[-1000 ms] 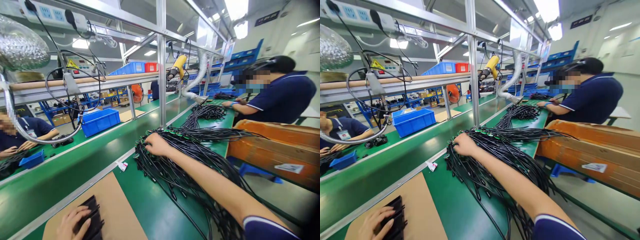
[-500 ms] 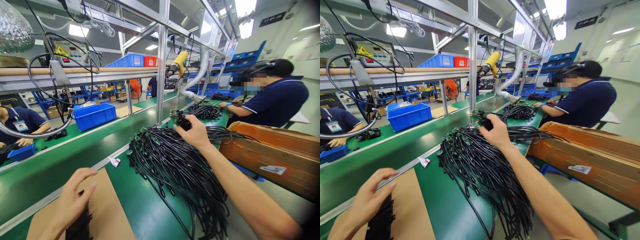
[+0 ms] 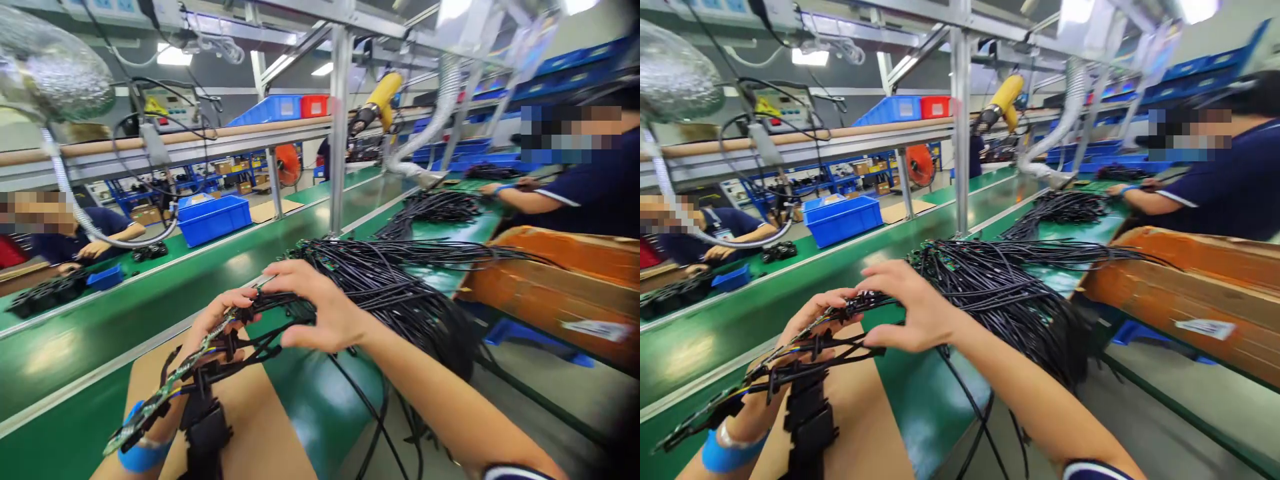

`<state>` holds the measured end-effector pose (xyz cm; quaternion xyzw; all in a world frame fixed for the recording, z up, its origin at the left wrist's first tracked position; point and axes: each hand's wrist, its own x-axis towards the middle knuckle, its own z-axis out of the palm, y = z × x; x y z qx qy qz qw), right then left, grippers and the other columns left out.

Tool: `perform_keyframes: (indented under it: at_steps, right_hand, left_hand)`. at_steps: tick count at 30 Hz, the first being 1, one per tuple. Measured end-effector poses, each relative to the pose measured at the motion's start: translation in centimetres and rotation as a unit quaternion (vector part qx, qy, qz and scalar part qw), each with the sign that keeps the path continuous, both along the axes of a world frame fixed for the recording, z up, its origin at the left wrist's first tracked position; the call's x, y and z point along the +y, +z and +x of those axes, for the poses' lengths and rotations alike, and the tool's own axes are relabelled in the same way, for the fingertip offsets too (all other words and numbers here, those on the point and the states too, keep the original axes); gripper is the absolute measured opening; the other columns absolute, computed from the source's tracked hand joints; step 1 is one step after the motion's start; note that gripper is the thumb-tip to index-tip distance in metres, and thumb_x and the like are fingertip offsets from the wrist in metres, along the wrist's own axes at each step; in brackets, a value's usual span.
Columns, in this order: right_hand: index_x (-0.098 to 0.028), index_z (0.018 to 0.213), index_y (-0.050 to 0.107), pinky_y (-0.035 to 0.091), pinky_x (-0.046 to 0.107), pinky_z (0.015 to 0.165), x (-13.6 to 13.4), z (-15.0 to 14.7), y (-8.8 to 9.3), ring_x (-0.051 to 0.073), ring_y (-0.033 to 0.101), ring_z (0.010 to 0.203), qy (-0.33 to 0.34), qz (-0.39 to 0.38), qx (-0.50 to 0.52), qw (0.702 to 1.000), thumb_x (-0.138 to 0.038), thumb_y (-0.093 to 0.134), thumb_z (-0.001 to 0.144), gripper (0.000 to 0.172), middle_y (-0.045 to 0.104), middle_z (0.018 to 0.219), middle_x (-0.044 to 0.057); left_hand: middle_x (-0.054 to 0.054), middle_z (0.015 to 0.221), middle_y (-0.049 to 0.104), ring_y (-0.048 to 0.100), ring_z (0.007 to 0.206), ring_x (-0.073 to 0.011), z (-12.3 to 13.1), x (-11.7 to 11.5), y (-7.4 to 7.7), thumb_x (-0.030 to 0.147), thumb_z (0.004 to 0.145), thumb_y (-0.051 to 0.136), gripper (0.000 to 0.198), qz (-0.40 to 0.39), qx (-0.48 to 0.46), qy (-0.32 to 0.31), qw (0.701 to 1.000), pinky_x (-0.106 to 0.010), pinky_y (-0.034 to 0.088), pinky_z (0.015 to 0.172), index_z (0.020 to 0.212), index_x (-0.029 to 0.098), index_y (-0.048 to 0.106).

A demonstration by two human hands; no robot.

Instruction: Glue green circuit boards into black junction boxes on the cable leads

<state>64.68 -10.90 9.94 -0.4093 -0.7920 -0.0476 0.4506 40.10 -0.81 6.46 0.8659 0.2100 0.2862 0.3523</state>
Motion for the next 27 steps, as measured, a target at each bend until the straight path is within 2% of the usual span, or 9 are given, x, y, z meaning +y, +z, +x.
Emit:
perform_keyframes:
  at_steps: [3, 6, 8, 11, 13, 16, 18, 22, 27]
  right_hand:
    - [-0.017, 0.146, 0.024, 0.023, 0.058, 0.106, 1.3, 2.5, -2.9, 0.039, 0.026, 0.134, -0.095, -0.14, -0.038, 0.985, -0.069, 0.073, 0.055, 0.115, 0.032, 0.143, 0.022]
    - [-0.014, 0.15, 0.001, 0.03, 0.058, 0.101, 2.6, 1.5, -6.4, 0.041, 0.038, 0.125, -0.118, -0.215, -0.062, 0.967, -0.066, 0.078, 0.047, 0.138, 0.04, 0.134, 0.024]
    - [-0.013, 0.149, 0.002, 0.038, 0.052, 0.096, 3.3, -0.5, -8.3, 0.036, 0.047, 0.116, -0.145, -0.204, -0.036, 0.968, -0.053, 0.077, 0.058, 0.125, 0.047, 0.126, 0.021]
    - [-0.013, 0.143, 0.023, 0.047, 0.042, 0.085, 4.3, -3.2, -9.5, 0.029, 0.056, 0.103, -0.193, -0.166, 0.022, 0.967, -0.03, 0.057, 0.076, 0.077, 0.05, 0.119, 0.018]
    - [-0.013, 0.137, 0.033, 0.048, 0.04, 0.081, 4.9, -4.0, -8.7, 0.026, 0.058, 0.097, -0.218, -0.144, 0.047, 0.964, -0.023, 0.047, 0.079, 0.061, 0.05, 0.119, 0.017]
    - [-0.014, 0.123, 0.05, 0.046, 0.038, 0.08, 5.2, -3.7, -5.2, 0.024, 0.058, 0.093, -0.224, -0.127, 0.036, 0.966, -0.025, 0.044, 0.081, 0.044, 0.057, 0.113, 0.014]
    - [-0.019, 0.105, 0.061, 0.045, 0.032, 0.075, 5.1, -3.4, -2.2, 0.021, 0.06, 0.085, -0.21, -0.146, 0.01, 0.967, -0.026, 0.042, 0.083, 0.031, 0.064, 0.096, 0.006]
    - [-0.023, 0.081, 0.066, 0.039, 0.026, 0.059, 4.5, -3.8, 2.5, 0.017, 0.057, 0.067, -0.197, -0.186, -0.044, 0.962, -0.033, 0.043, 0.083, 0.026, 0.064, 0.071, 0.0]
    - [-0.022, 0.082, 0.067, 0.038, 0.024, 0.055, 4.1, -5.4, 4.3, 0.015, 0.055, 0.061, -0.164, -0.178, -0.002, 0.97, -0.03, 0.045, 0.081, 0.024, 0.061, 0.065, -0.002]
  left_hand:
    - [-0.009, 0.119, 0.059, 0.056, 0.111, -0.0298, -1.7, 0.2, 1.3, 0.052, 0.088, 0.051, 0.039, -0.027, -0.076, 0.005, 0.997, -0.045, 0.052, 0.087, 0.115, 0.025, 0.059]
    - [-0.009, 0.115, 0.061, 0.054, 0.115, -0.0349, -2.3, 0.7, 2.2, 0.058, 0.082, 0.053, 0.044, -0.041, -0.132, 0.006, 0.99, -0.046, 0.054, 0.085, 0.113, 0.028, 0.06]
    - [-0.009, 0.115, 0.061, 0.055, 0.114, -0.0353, -2.5, 0.4, 2.9, 0.058, 0.08, 0.056, 0.045, -0.049, -0.153, 0.007, 0.987, -0.046, 0.055, 0.084, 0.113, 0.027, 0.06]
    - [-0.008, 0.118, 0.058, 0.053, 0.116, -0.0344, -2.7, -1.0, 4.4, 0.05, 0.078, 0.062, 0.042, -0.055, -0.177, 0.021, 0.982, -0.044, 0.051, 0.091, 0.112, 0.027, 0.059]
    - [-0.008, 0.122, 0.056, 0.053, 0.117, -0.0333, -3.1, -1.6, 5.2, 0.043, 0.078, 0.065, 0.042, -0.063, -0.185, 0.032, 0.98, -0.044, 0.049, 0.094, 0.115, 0.026, 0.056]
    - [-0.009, 0.119, 0.058, 0.06, 0.105, -0.0308, -4.5, -0.7, 5.5, 0.042, 0.076, 0.067, 0.049, -0.125, -0.157, 0.007, 0.98, -0.038, 0.054, 0.08, 0.12, 0.026, 0.05]
    - [-0.007, 0.107, 0.063, 0.064, 0.094, -0.0264, -5.7, 1.0, 4.9, 0.039, 0.073, 0.071, 0.052, -0.159, -0.147, -0.009, 0.976, -0.031, 0.054, 0.071, 0.119, 0.025, 0.05]
    - [-0.006, 0.1, 0.062, 0.063, 0.091, -0.0219, -7.6, 4.3, 3.3, 0.045, 0.076, 0.068, 0.047, -0.163, -0.222, -0.018, 0.961, -0.031, 0.051, 0.079, 0.114, 0.019, 0.056]
    - [-0.005, 0.104, 0.062, 0.065, 0.094, -0.0235, -7.8, 5.0, 3.6, 0.038, 0.082, 0.066, 0.029, -0.176, -0.298, -0.033, 0.938, -0.042, 0.051, 0.089, 0.105, 0.021, 0.06]
